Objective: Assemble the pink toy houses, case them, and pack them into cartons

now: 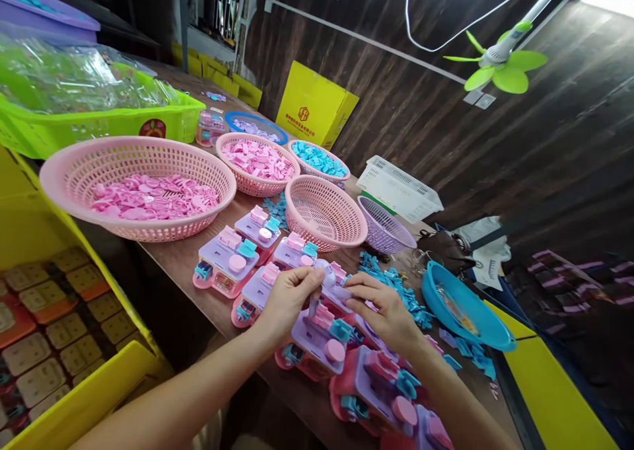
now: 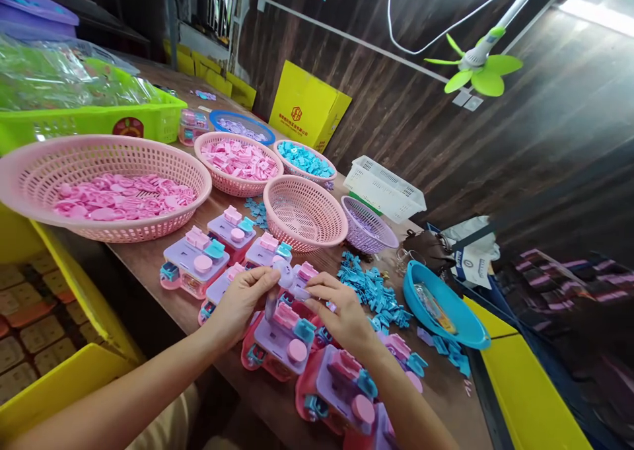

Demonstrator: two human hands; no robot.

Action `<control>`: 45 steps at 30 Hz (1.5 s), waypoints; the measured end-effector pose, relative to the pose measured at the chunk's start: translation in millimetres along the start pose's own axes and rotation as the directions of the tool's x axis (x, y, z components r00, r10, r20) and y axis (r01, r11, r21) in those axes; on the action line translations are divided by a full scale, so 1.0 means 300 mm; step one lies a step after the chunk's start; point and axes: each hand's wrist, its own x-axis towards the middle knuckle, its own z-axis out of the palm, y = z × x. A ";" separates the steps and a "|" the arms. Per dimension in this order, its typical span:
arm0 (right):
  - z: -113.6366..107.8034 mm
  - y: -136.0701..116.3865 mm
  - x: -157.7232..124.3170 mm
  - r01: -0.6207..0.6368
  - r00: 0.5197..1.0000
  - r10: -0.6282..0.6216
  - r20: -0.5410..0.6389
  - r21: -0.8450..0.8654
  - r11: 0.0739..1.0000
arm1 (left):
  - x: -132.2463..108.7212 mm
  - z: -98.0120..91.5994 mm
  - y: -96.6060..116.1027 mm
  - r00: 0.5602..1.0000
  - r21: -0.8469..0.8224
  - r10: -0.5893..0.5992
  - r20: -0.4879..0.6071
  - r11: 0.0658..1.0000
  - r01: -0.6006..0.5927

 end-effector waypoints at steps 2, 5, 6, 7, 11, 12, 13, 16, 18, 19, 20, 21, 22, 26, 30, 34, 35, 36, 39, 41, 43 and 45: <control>0.007 0.005 0.017 0.087 0.996 -0.086 0.022 -0.033 0.996 | 0.005 -0.012 0.007 1.000 0.010 -0.017 0.009 1.000 0.017; 0.013 0.032 0.037 0.131 0.990 -0.125 0.059 -0.112 0.985 | 0.014 -0.031 0.027 0.999 -0.005 -0.041 -0.009 0.999 0.041; 0.017 0.052 0.042 0.132 0.990 -0.124 0.062 -0.155 0.979 | 0.016 -0.036 0.035 0.999 -0.025 -0.043 -0.025 0.999 0.042; 0.023 0.077 0.045 0.131 0.991 -0.120 0.065 -0.205 0.970 | 0.018 -0.041 0.043 0.998 -0.046 -0.040 -0.041 0.998 0.038; 0.072 0.183 0.045 0.186 0.978 -0.121 0.169 -0.455 0.871 | 0.013 -0.054 0.063 0.998 -0.075 -0.036 -0.060 0.997 0.031; 0.087 0.202 0.042 0.213 0.971 -0.122 0.204 -0.514 0.831 | 0.010 -0.057 0.064 0.998 -0.074 -0.040 -0.053 0.997 0.036; 0.102 0.217 0.038 0.238 0.964 -0.123 0.235 -0.562 0.792 | 0.007 -0.059 0.064 0.998 -0.071 -0.044 -0.044 0.997 0.040; 0.130 0.233 0.031 0.319 0.936 -0.135 0.326 -0.616 0.720 | 0.002 -0.068 0.062 0.999 -0.063 -0.043 -0.026 0.997 0.041; 0.133 0.230 0.035 0.382 0.902 -0.134 0.410 -0.613 0.692 | 0.000 -0.073 0.063 0.998 -0.061 -0.047 -0.039 0.997 0.045; 0.131 0.227 0.039 0.412 0.879 -0.118 0.462 -0.613 0.674 | -0.001 -0.076 0.063 0.997 -0.063 -0.056 -0.049 0.997 0.052; 0.127 0.224 0.045 0.436 0.854 -0.088 0.512 -0.614 0.658 | -0.001 -0.078 0.062 0.996 -0.067 -0.067 -0.059 0.996 0.063; 0.122 0.221 0.051 0.450 0.830 -0.050 0.555 -0.614 0.649 | -0.002 -0.081 0.061 0.995 -0.076 -0.080 -0.065 0.994 0.075; 0.117 0.219 0.057 0.456 0.807 -0.015 0.590 -0.608 0.650 | -0.003 -0.084 0.060 0.993 -0.088 -0.094 -0.068 0.992 0.088; 0.110 0.219 0.066 0.408 0.780 0.055 0.623 -0.574 0.710 | -0.005 -0.105 0.054 0.990 -0.109 -0.121 -0.068 0.988 0.113; 0.120 0.228 0.070 0.400 0.768 0.078 0.636 -0.571 0.717 | 0.000 -0.121 0.055 0.988 -0.110 -0.131 -0.077 0.986 0.122; 0.118 0.232 0.079 0.361 0.750 0.085 0.656 -0.514 0.778 | 0.004 -0.107 0.066 0.988 -0.132 -0.138 -0.068 0.983 0.128; 0.114 0.231 0.080 0.327 0.761 0.097 0.641 -0.509 0.796 | 0.002 -0.102 0.070 0.989 -0.129 -0.130 -0.063 0.984 0.121; 0.110 0.228 0.079 0.290 0.774 0.111 0.623 -0.505 0.813 | -0.001 -0.099 0.074 0.991 -0.124 -0.122 -0.057 0.986 0.114; 0.102 0.212 0.073 0.161 0.831 0.144 0.537 -0.479 0.863 | -0.016 -0.103 0.083 0.993 -0.106 -0.112 -0.042 0.989 0.107; 0.107 0.200 0.071 0.084 0.862 0.172 0.476 -0.469 0.879 | -0.026 -0.114 0.085 0.993 -0.092 -0.114 -0.043 0.990 0.110; 0.119 0.191 0.072 0.053 0.864 0.204 0.460 -0.485 0.873 | -0.033 -0.125 0.084 0.992 -0.076 -0.109 -0.057 0.992 0.105; 0.128 0.184 0.078 0.049 0.853 0.226 0.470 -0.503 0.863 | -0.034 -0.130 0.083 0.993 -0.066 -0.097 -0.063 0.993 0.093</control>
